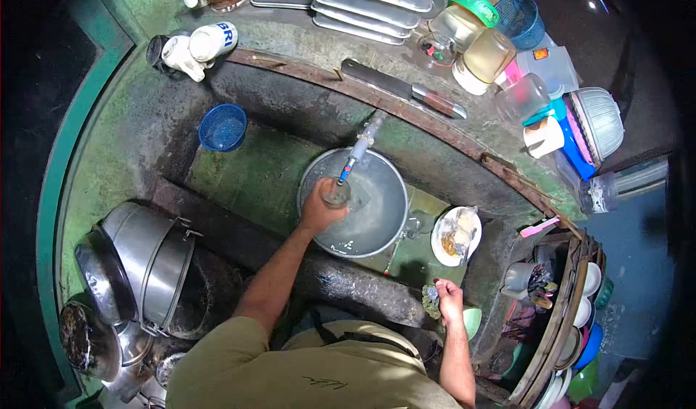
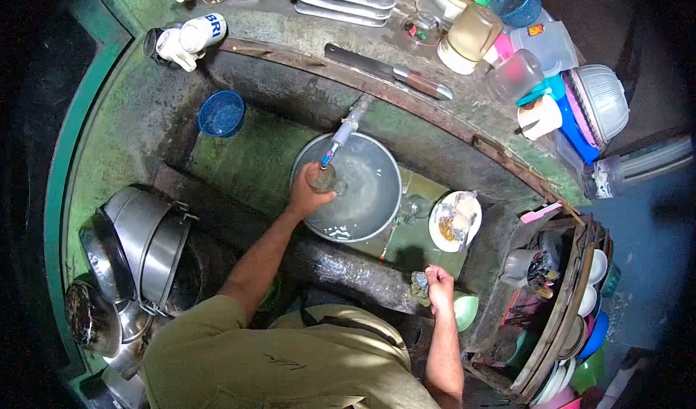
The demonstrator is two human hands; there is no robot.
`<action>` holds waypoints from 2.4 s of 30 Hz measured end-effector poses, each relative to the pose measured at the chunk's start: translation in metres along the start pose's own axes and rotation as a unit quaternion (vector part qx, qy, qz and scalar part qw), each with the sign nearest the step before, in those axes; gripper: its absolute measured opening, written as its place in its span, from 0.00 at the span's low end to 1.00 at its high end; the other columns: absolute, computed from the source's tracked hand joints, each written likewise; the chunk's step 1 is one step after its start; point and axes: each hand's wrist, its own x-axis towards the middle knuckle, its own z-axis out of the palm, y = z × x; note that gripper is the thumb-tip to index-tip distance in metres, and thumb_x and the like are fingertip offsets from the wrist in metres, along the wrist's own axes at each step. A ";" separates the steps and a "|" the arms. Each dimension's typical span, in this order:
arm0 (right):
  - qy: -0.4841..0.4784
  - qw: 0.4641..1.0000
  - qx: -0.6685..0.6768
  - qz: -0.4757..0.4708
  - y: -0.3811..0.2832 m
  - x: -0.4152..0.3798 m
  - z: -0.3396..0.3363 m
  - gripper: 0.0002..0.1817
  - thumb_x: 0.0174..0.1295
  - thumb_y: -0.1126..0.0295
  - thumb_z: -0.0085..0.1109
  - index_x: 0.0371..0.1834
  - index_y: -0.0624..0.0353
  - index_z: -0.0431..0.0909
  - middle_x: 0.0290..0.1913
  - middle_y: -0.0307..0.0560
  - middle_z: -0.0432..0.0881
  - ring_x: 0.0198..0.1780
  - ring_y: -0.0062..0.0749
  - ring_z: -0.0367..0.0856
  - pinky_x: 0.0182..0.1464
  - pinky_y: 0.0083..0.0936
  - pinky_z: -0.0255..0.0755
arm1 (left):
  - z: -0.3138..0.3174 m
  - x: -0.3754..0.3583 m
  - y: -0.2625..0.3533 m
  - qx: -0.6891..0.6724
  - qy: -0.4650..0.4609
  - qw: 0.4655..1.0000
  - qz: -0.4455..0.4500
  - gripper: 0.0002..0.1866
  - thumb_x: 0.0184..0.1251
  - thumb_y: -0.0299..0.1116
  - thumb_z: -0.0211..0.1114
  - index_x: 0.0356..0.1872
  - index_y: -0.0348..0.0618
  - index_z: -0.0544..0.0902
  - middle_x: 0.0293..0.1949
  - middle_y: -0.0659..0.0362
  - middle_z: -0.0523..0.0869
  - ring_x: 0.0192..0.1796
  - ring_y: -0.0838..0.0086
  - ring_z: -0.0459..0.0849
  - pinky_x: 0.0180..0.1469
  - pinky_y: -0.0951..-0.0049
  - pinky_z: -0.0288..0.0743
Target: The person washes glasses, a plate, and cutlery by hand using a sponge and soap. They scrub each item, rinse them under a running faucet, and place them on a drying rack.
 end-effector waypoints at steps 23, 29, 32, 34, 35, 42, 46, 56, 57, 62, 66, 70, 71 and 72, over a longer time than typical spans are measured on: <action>-0.038 0.865 0.460 -0.198 -0.109 -0.018 0.006 0.29 0.57 0.81 0.59 0.63 0.57 0.64 0.54 0.44 0.73 0.54 0.30 0.73 0.56 0.28 0.70 | 0.034 -0.094 0.093 -0.331 -0.295 0.875 -0.196 0.47 0.44 0.19 0.73 0.69 0.49 0.60 0.53 0.53 0.77 0.54 0.68 0.78 0.52 0.62 0.76; -0.131 0.891 -0.056 -0.431 -0.106 -0.026 -0.018 0.27 0.54 0.73 0.63 0.59 0.64 0.69 0.56 0.55 0.74 0.56 0.44 0.72 0.59 0.34 0.66 | 0.092 -0.094 0.136 -0.285 -0.521 0.789 -0.160 0.42 0.44 0.18 0.72 0.66 0.38 0.64 0.47 0.55 0.80 0.49 0.74 0.79 0.47 0.73 0.76; -0.165 0.782 -0.179 -0.574 -0.095 -0.041 -0.068 0.34 0.52 0.70 0.64 0.65 0.65 0.65 0.60 0.60 0.72 0.60 0.50 0.70 0.63 0.37 0.63 | 0.106 -0.099 0.165 -0.279 -0.576 0.740 -0.206 0.44 0.40 0.24 0.74 0.65 0.35 0.65 0.46 0.55 0.82 0.43 0.75 0.82 0.43 0.76 0.77; -0.232 0.804 -0.145 -0.528 -0.081 -0.042 -0.087 0.36 0.52 0.71 0.63 0.67 0.64 0.63 0.63 0.59 0.69 0.62 0.49 0.70 0.65 0.38 0.63 | 0.122 -0.103 0.161 -0.290 -0.600 0.692 -0.276 0.43 0.42 0.25 0.72 0.66 0.35 0.64 0.48 0.52 0.82 0.44 0.73 0.83 0.42 0.76 0.78; -0.297 0.817 -0.114 -0.482 -0.076 -0.041 -0.093 0.37 0.52 0.72 0.61 0.69 0.64 0.61 0.66 0.58 0.67 0.64 0.48 0.69 0.66 0.38 0.62 | 0.136 -0.105 0.157 -0.305 -0.602 0.674 -0.301 0.42 0.44 0.25 0.71 0.66 0.35 0.64 0.49 0.50 0.82 0.44 0.72 0.84 0.41 0.76 0.79; -0.300 0.878 0.108 -0.356 -0.042 -0.032 -0.102 0.27 0.48 0.78 0.68 0.54 0.66 0.73 0.51 0.46 0.80 0.50 0.26 0.78 0.55 0.25 0.71 | 0.201 -0.112 0.196 -0.347 -0.594 0.616 -0.383 0.30 0.59 0.31 0.65 0.63 0.41 0.66 0.55 0.49 0.77 0.52 0.63 0.82 0.53 0.62 0.80; -0.084 0.913 0.260 -0.304 -0.033 -0.047 -0.107 0.26 0.54 0.76 0.66 0.55 0.66 0.67 0.46 0.45 0.77 0.48 0.28 0.76 0.54 0.26 0.70 | 0.205 -0.123 0.221 -0.506 -0.465 0.675 -0.268 0.25 0.63 0.32 0.62 0.61 0.43 0.67 0.60 0.46 0.72 0.58 0.55 0.78 0.51 0.51 0.81; -0.024 0.789 -0.204 -0.580 -0.058 -0.068 -0.143 0.26 0.52 0.73 0.65 0.58 0.55 0.76 0.60 0.55 0.74 0.62 0.50 0.72 0.66 0.41 0.62 | 0.213 -0.135 0.243 -0.369 -0.374 0.786 -0.326 0.21 0.73 0.52 0.50 0.54 0.47 0.72 0.49 0.54 0.79 0.42 0.65 0.86 0.35 0.57 0.88; -0.023 0.790 -0.203 -0.579 -0.054 -0.065 -0.137 0.26 0.52 0.73 0.65 0.58 0.55 0.76 0.60 0.55 0.74 0.62 0.50 0.72 0.66 0.41 0.62 | 0.216 -0.141 0.246 -0.349 -0.362 0.807 -0.311 0.20 0.74 0.51 0.49 0.56 0.48 0.71 0.51 0.54 0.77 0.45 0.66 0.85 0.38 0.57 0.87; -0.093 0.921 0.175 -0.336 -0.063 -0.048 -0.117 0.21 0.50 0.77 0.68 0.49 0.62 0.76 0.46 0.47 0.82 0.49 0.32 0.79 0.53 0.28 0.72 | 0.214 -0.145 0.251 -0.384 -0.331 0.853 -0.123 0.19 0.73 0.44 0.53 0.60 0.51 0.69 0.55 0.55 0.74 0.50 0.67 0.82 0.45 0.57 0.85; 0.081 0.910 0.165 -0.372 -0.069 -0.047 -0.096 0.15 0.50 0.72 0.70 0.40 0.60 0.75 0.38 0.46 0.82 0.42 0.35 0.80 0.50 0.31 0.72 | 0.204 -0.133 0.242 -0.376 -0.307 0.851 -0.199 0.20 0.74 0.47 0.52 0.58 0.45 0.70 0.47 0.53 0.80 0.41 0.69 0.85 0.36 0.66 0.86; 0.002 0.753 -0.241 -0.613 -0.083 -0.049 -0.122 0.25 0.52 0.61 0.69 0.54 0.55 0.77 0.49 0.47 0.81 0.56 0.40 0.76 0.71 0.45 0.47 | 0.178 -0.114 0.237 -0.362 -0.414 0.728 -0.410 0.37 0.69 0.66 0.41 0.57 0.38 0.70 0.33 0.48 0.85 0.23 0.64 0.85 0.30 0.68 0.87; -0.057 0.743 -0.266 -0.611 -0.084 -0.049 -0.122 0.26 0.54 0.63 0.67 0.58 0.54 0.76 0.52 0.48 0.80 0.59 0.41 0.75 0.72 0.44 0.49 | 0.175 -0.111 0.228 -0.342 -0.458 0.704 -0.422 0.32 0.71 0.61 0.46 0.59 0.43 0.69 0.39 0.50 0.84 0.33 0.64 0.87 0.33 0.66 0.87; -0.057 0.744 -0.266 -0.610 -0.078 -0.047 -0.116 0.26 0.54 0.63 0.67 0.58 0.54 0.76 0.52 0.48 0.80 0.59 0.41 0.75 0.72 0.44 0.49 | 0.176 -0.116 0.234 -0.337 -0.433 0.760 -0.347 0.28 0.71 0.55 0.50 0.60 0.44 0.68 0.45 0.51 0.81 0.39 0.64 0.86 0.36 0.66 0.87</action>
